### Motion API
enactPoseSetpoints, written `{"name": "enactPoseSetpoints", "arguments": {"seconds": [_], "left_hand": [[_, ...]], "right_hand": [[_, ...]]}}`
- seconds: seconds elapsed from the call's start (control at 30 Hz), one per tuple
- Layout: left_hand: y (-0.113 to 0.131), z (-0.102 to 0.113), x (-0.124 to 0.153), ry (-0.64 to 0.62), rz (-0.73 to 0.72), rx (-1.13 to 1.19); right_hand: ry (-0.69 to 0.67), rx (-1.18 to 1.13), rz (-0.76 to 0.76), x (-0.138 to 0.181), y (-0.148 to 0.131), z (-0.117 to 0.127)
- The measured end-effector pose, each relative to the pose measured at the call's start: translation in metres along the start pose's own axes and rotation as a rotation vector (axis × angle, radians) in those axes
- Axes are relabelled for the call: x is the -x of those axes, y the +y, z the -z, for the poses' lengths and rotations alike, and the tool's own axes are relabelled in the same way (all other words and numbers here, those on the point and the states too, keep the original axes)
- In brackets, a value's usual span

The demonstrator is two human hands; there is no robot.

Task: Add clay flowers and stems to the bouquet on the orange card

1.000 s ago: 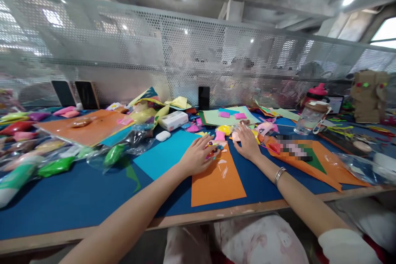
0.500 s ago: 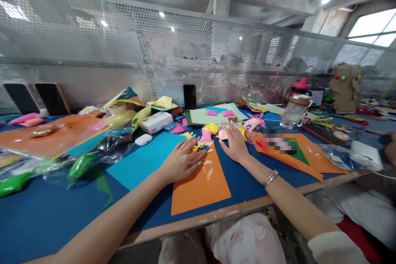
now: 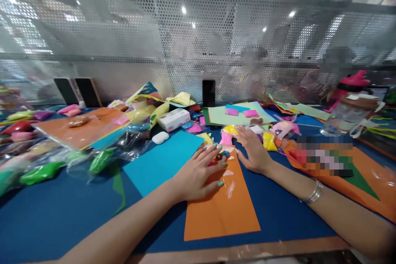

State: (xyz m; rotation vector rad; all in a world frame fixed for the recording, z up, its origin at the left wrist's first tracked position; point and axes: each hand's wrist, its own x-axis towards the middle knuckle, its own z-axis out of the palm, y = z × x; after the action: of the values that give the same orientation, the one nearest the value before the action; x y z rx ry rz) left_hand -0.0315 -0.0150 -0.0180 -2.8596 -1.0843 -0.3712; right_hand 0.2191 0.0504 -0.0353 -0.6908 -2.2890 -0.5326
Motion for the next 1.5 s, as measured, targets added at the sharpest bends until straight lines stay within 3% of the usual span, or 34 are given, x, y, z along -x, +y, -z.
{"name": "enactPoseSetpoints", "arguments": {"seconds": [0.23, 0.43, 0.77, 0.97, 1.13, 1.5], "left_hand": [[0.003, 0.005, 0.003, -0.035, -0.079, 0.037], [-0.004, -0.001, 0.005, 0.033, -0.047, -0.055], [0.0, 0.003, 0.009, 0.21, -0.077, -0.066], [0.001, 0.001, 0.009, 0.152, -0.085, -0.059], [0.0, -0.001, 0.01, 0.086, -0.058, -0.028], [-0.002, -0.007, 0.009, 0.067, -0.03, -0.049]], "right_hand": [[-0.028, -0.151, -0.022, 0.002, -0.016, 0.019], [-0.028, -0.307, 0.158, 0.002, -0.033, 0.032], [-0.075, -0.403, 0.049, 0.004, -0.029, 0.028], [-0.183, -0.434, 0.041, 0.003, -0.03, 0.031], [-0.173, -0.444, 0.029, 0.003, -0.032, 0.032], [-0.135, -0.432, 0.024, 0.001, -0.033, 0.028]]}}
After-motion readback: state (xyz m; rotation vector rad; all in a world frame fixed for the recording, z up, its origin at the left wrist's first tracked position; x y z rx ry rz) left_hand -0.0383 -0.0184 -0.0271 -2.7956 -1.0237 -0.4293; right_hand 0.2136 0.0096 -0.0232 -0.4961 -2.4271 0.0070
